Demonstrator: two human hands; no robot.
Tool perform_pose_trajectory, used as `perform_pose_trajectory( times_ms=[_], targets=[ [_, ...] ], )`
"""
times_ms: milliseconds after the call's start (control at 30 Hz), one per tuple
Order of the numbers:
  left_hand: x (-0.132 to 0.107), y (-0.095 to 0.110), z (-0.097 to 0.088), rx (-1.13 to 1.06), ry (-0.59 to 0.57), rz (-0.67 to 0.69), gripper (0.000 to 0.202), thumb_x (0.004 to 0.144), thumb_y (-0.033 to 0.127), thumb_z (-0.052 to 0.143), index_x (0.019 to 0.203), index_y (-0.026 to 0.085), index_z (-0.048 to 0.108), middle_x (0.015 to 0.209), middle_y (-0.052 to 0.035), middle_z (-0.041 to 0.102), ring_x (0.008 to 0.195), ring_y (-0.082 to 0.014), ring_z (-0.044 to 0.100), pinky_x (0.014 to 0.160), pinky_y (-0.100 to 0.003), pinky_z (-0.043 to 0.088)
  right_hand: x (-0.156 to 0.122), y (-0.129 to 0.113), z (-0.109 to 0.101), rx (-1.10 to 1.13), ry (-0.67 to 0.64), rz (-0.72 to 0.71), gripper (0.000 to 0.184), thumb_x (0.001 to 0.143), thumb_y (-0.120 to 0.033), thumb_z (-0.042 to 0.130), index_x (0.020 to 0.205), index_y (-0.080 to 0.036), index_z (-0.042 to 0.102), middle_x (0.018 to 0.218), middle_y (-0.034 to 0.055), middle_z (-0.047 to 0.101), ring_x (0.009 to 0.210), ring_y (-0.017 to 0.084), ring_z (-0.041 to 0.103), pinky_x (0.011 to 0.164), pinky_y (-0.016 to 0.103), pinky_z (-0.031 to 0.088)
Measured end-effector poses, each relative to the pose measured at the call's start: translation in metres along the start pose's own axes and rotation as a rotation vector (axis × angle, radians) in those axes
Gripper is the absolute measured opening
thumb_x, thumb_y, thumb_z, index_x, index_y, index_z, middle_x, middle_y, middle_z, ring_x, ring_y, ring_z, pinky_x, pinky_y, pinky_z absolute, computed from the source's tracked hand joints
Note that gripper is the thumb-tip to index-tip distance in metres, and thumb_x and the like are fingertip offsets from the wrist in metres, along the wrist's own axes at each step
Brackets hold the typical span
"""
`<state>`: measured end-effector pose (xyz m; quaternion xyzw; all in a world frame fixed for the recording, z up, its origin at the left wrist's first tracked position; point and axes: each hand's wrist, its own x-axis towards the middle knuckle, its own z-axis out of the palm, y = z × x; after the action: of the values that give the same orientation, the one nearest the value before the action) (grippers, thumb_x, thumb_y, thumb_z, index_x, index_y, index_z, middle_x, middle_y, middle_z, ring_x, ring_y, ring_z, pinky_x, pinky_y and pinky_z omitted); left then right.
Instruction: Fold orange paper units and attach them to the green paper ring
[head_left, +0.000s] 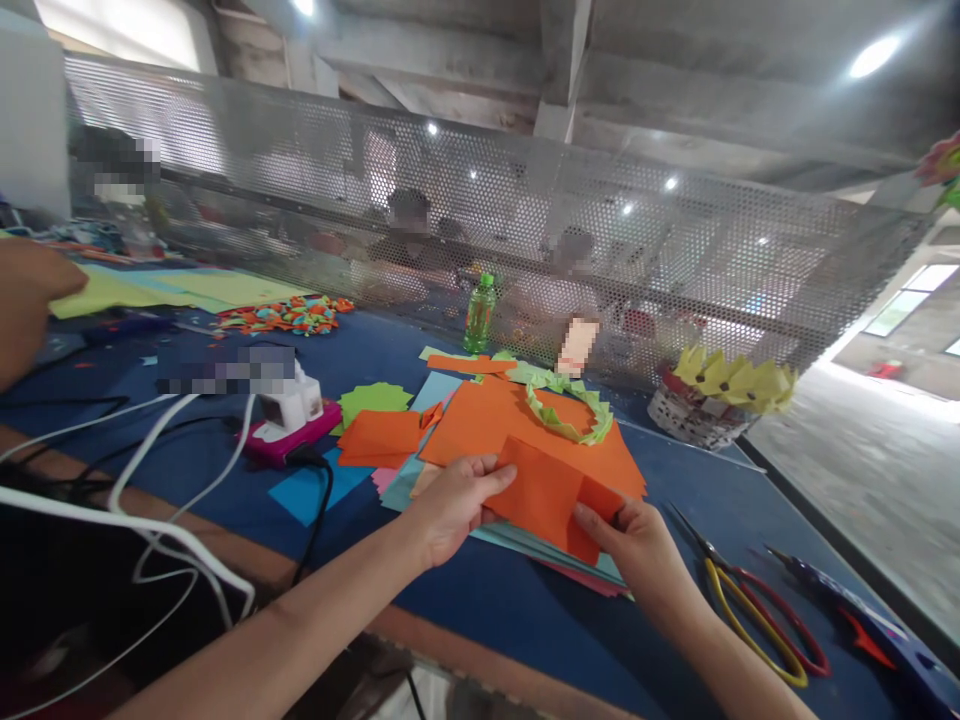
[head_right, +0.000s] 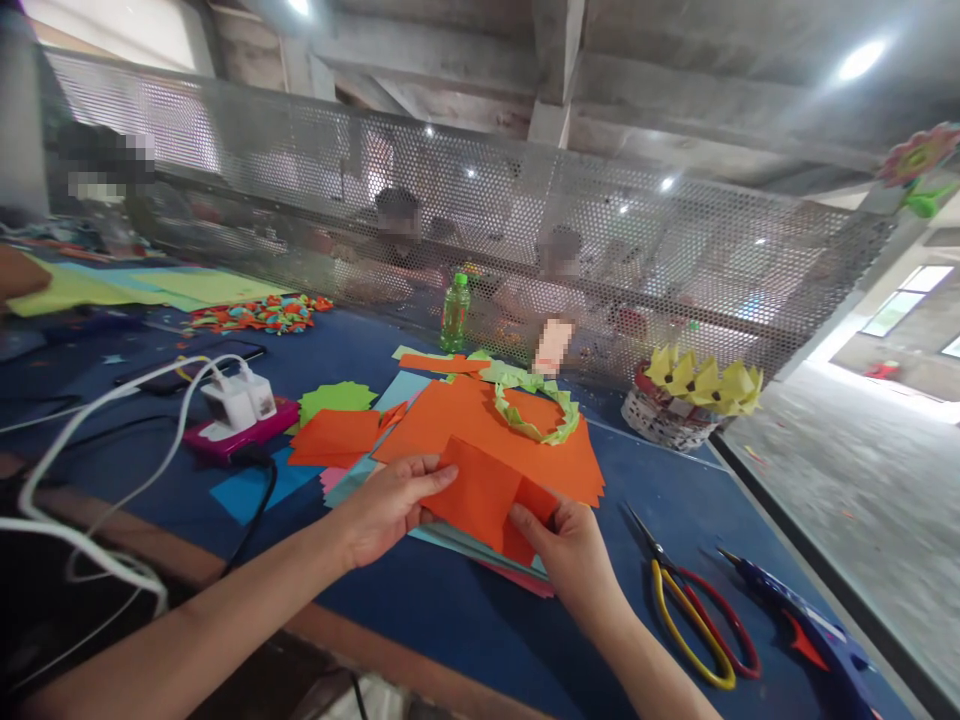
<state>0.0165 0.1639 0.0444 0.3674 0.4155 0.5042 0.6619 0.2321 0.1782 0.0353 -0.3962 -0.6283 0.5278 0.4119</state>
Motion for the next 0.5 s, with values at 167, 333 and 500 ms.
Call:
perform_pose_trajectory(
  times_ms=[167,333,500],
  targets=[
    [0.0,-0.001,-0.002,0.025,0.027,0.02,0.021,0.079,0.032,0.073,0.093,0.015,0.073,0.096,-0.0081,0.077,0.079,-0.017,0.07,0.06,-0.022,0.053,-0.005,-0.008,0.003,-0.027,0.05,0.004,0.044,0.087,-0.055,0.067,0.112,-0.02,0.076,0.111,0.0093,0.077,0.099,0.03,0.073,0.09,0.042,0.058],
    [-0.002,-0.002,-0.001,0.076,0.019,0.064,0.023,0.08,0.037,0.072,0.091,0.017,0.072,0.093,-0.0063,0.076,0.077,-0.0152,0.068,0.058,-0.02,0.049,-0.008,-0.013,0.01,-0.033,0.025,0.009,0.048,0.08,-0.054,0.075,0.111,-0.018,0.077,0.109,0.0109,0.078,0.094,0.031,0.075,0.086,0.041,0.059],
    [-0.004,-0.003,0.0,0.178,-0.012,0.158,0.032,0.077,0.046,0.073,0.089,0.016,0.073,0.09,-0.0059,0.075,0.086,-0.0215,0.068,0.073,-0.028,0.052,-0.004,-0.005,0.009,-0.131,0.064,-0.047,0.039,0.079,-0.049,0.076,0.104,-0.019,0.079,0.107,0.0089,0.079,0.096,0.031,0.074,0.086,0.041,0.059]
  ],
)
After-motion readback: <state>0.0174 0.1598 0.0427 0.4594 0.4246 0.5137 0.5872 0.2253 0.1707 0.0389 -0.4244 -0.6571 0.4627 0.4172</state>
